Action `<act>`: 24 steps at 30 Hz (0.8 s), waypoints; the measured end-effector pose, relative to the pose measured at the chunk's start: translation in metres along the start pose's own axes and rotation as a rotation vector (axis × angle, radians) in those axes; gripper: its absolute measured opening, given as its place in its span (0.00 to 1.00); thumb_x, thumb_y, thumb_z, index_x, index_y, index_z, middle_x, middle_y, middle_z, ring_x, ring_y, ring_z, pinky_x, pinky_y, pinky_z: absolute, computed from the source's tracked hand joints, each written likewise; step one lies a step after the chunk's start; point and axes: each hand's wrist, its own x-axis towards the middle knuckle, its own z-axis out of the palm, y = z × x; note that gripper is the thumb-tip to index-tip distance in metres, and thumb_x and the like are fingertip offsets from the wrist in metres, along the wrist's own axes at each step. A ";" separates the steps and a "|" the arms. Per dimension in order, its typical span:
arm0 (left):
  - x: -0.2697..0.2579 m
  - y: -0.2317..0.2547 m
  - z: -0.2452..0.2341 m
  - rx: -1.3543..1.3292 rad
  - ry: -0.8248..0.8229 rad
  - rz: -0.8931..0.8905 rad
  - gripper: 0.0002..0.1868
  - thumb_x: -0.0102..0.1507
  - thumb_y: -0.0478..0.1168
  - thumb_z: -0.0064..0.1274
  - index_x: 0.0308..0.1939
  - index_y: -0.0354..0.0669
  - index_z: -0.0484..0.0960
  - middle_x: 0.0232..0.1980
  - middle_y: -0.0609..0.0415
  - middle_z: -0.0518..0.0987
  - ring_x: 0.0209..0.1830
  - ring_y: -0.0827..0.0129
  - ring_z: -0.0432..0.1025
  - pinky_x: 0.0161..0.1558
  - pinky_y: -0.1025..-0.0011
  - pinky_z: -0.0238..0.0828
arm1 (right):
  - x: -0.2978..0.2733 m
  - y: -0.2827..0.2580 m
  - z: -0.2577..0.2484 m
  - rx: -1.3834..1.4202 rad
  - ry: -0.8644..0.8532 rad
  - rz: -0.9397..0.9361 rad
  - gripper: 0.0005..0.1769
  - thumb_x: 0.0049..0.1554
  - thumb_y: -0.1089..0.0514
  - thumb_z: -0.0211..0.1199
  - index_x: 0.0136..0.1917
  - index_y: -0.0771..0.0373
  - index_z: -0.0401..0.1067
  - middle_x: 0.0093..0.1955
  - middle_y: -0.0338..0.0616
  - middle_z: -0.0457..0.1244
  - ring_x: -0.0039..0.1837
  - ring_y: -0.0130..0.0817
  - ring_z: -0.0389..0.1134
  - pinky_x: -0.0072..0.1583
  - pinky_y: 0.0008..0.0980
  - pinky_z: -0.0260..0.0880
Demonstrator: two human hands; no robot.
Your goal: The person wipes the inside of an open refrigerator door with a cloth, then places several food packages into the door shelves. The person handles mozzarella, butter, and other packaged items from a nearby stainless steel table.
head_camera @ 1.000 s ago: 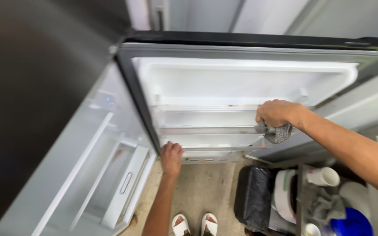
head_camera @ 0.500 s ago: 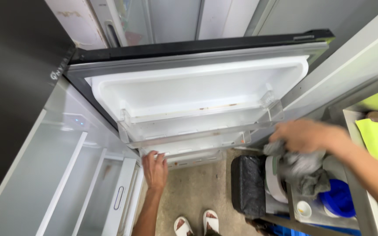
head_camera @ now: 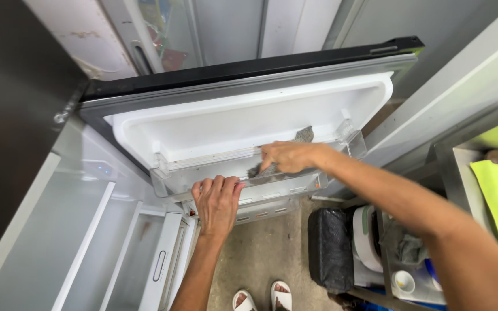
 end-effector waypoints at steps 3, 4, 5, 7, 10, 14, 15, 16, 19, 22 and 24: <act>-0.005 -0.002 0.003 -0.011 0.002 -0.026 0.08 0.61 0.46 0.64 0.39 0.50 0.83 0.35 0.60 0.75 0.38 0.62 0.67 0.51 0.57 0.56 | -0.027 0.053 0.000 0.050 -0.193 0.102 0.31 0.60 0.64 0.50 0.72 0.37 0.69 0.67 0.46 0.58 0.68 0.45 0.60 0.69 0.45 0.65; -0.006 -0.001 0.004 -0.009 0.001 -0.031 0.08 0.61 0.46 0.64 0.39 0.50 0.83 0.35 0.60 0.75 0.38 0.62 0.67 0.51 0.57 0.56 | -0.040 0.063 0.000 0.030 -0.195 0.088 0.32 0.59 0.66 0.50 0.72 0.38 0.71 0.69 0.46 0.55 0.70 0.43 0.57 0.71 0.49 0.59; -0.005 -0.002 0.005 -0.015 0.004 -0.034 0.08 0.61 0.45 0.64 0.39 0.50 0.83 0.36 0.60 0.75 0.38 0.62 0.67 0.51 0.57 0.56 | -0.044 0.066 -0.003 0.002 -0.197 0.123 0.30 0.58 0.63 0.53 0.71 0.41 0.70 0.67 0.46 0.58 0.69 0.44 0.60 0.70 0.47 0.62; -0.008 0.001 0.004 -0.026 0.005 -0.047 0.08 0.60 0.45 0.63 0.38 0.50 0.82 0.36 0.60 0.75 0.39 0.62 0.67 0.53 0.57 0.56 | -0.043 0.059 -0.003 -0.053 -0.212 0.188 0.28 0.56 0.58 0.57 0.71 0.46 0.68 0.64 0.46 0.63 0.66 0.44 0.66 0.69 0.42 0.70; -0.004 -0.002 -0.003 -0.033 -0.001 -0.034 0.07 0.60 0.45 0.63 0.36 0.51 0.82 0.36 0.61 0.76 0.39 0.62 0.68 0.53 0.56 0.56 | 0.001 0.027 0.006 0.117 -0.004 -0.117 0.27 0.53 0.65 0.59 0.66 0.58 0.72 0.76 0.55 0.54 0.77 0.50 0.55 0.74 0.52 0.55; -0.008 0.004 -0.002 -0.035 -0.017 -0.072 0.07 0.61 0.46 0.63 0.37 0.51 0.83 0.35 0.61 0.76 0.39 0.63 0.67 0.53 0.56 0.56 | -0.007 0.038 0.019 0.106 -0.092 0.024 0.26 0.56 0.59 0.61 0.68 0.51 0.69 0.75 0.50 0.58 0.75 0.47 0.59 0.75 0.47 0.59; -0.008 0.002 -0.003 -0.030 -0.022 -0.077 0.08 0.61 0.47 0.63 0.36 0.51 0.83 0.35 0.61 0.76 0.39 0.63 0.67 0.53 0.56 0.56 | -0.012 0.043 0.018 0.087 -0.082 0.030 0.25 0.55 0.63 0.60 0.67 0.52 0.72 0.78 0.50 0.53 0.77 0.49 0.56 0.75 0.49 0.56; -0.008 0.000 -0.003 -0.026 -0.028 -0.082 0.08 0.61 0.47 0.63 0.36 0.51 0.83 0.35 0.61 0.76 0.39 0.63 0.67 0.53 0.56 0.56 | -0.024 0.050 0.015 0.067 -0.072 0.036 0.25 0.54 0.66 0.60 0.65 0.54 0.74 0.80 0.51 0.49 0.78 0.50 0.52 0.75 0.51 0.54; -0.009 0.001 -0.001 -0.019 -0.021 -0.070 0.07 0.60 0.46 0.62 0.36 0.50 0.83 0.34 0.60 0.76 0.39 0.62 0.68 0.52 0.56 0.56 | -0.031 0.042 0.006 0.005 -0.062 0.138 0.16 0.56 0.65 0.56 0.58 0.64 0.71 0.77 0.40 0.64 0.72 0.42 0.68 0.64 0.43 0.74; -0.008 0.001 -0.003 -0.008 -0.022 -0.064 0.08 0.60 0.46 0.63 0.35 0.50 0.83 0.35 0.60 0.77 0.39 0.62 0.68 0.52 0.56 0.56 | 0.007 -0.004 0.007 -0.021 0.036 -0.083 0.27 0.54 0.68 0.57 0.65 0.52 0.75 0.71 0.51 0.62 0.70 0.50 0.64 0.67 0.45 0.65; -0.007 0.002 -0.004 -0.029 -0.040 -0.079 0.08 0.60 0.46 0.63 0.36 0.50 0.84 0.35 0.60 0.77 0.39 0.62 0.68 0.53 0.56 0.56 | 0.005 -0.013 0.003 -0.010 0.008 -0.090 0.29 0.54 0.71 0.54 0.67 0.52 0.73 0.68 0.49 0.65 0.67 0.49 0.68 0.64 0.45 0.68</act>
